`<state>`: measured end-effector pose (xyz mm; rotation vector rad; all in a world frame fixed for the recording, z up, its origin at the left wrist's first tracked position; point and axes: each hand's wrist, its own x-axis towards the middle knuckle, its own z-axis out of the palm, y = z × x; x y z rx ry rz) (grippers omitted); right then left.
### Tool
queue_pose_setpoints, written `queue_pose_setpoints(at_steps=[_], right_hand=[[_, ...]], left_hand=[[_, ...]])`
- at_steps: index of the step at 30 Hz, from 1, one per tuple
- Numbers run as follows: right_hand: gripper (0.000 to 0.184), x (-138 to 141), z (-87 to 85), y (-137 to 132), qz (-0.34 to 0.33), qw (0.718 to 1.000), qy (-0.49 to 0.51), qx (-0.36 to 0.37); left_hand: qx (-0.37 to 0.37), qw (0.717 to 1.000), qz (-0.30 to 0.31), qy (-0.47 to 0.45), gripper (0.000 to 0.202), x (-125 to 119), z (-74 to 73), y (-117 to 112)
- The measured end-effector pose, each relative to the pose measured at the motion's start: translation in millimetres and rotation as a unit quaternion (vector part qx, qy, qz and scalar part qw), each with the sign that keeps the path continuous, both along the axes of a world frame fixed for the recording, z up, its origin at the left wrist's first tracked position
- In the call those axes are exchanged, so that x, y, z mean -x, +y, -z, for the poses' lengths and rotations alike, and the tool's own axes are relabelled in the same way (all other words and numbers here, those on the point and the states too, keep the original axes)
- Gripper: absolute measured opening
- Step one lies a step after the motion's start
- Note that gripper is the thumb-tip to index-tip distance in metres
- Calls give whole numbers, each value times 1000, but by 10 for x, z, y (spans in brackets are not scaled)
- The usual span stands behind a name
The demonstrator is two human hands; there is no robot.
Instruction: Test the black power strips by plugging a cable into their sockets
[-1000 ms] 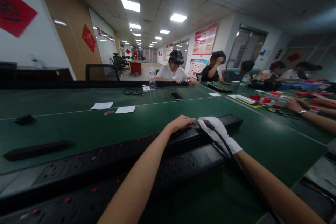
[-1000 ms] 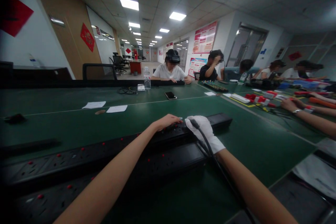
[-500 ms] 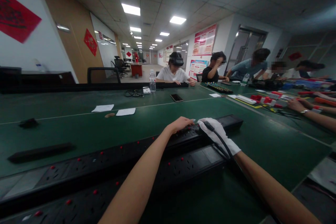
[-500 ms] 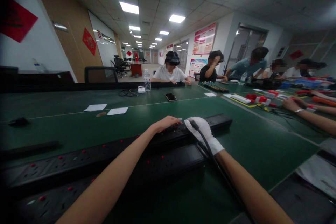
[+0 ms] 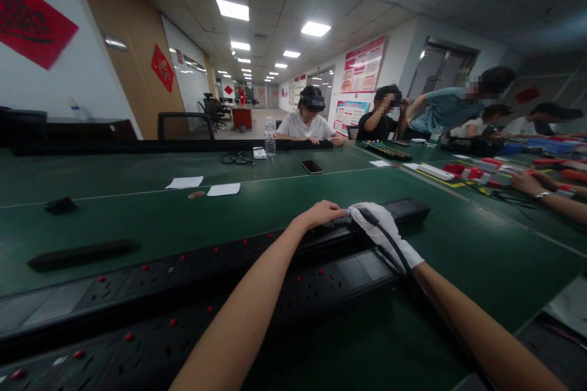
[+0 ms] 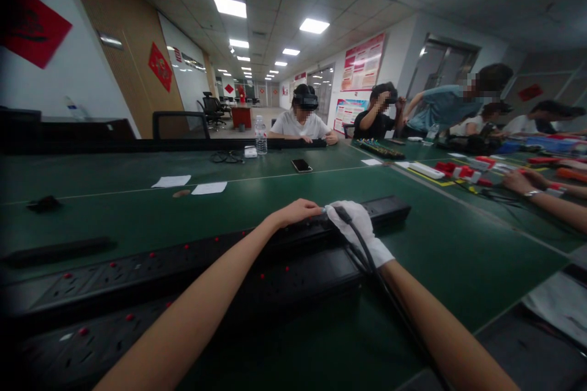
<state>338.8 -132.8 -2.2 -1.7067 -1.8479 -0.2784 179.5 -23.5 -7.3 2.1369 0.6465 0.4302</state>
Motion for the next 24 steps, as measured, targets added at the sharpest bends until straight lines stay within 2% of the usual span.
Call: queue_pose_setpoints(at_steps=[8, 14, 24], right_hand=[[30, -5, 46, 19, 8, 1000, 3, -18], [28, -42, 126, 70, 15, 999, 7, -34], [29, -61, 128, 87, 10, 999, -3, -38]], left_hand=[[-11, 1000, 9, 24, 61, -24, 20, 29], [12, 998, 10, 63, 69, -92, 4, 7], [-6, 997, -6, 78, 64, -97, -16, -14]])
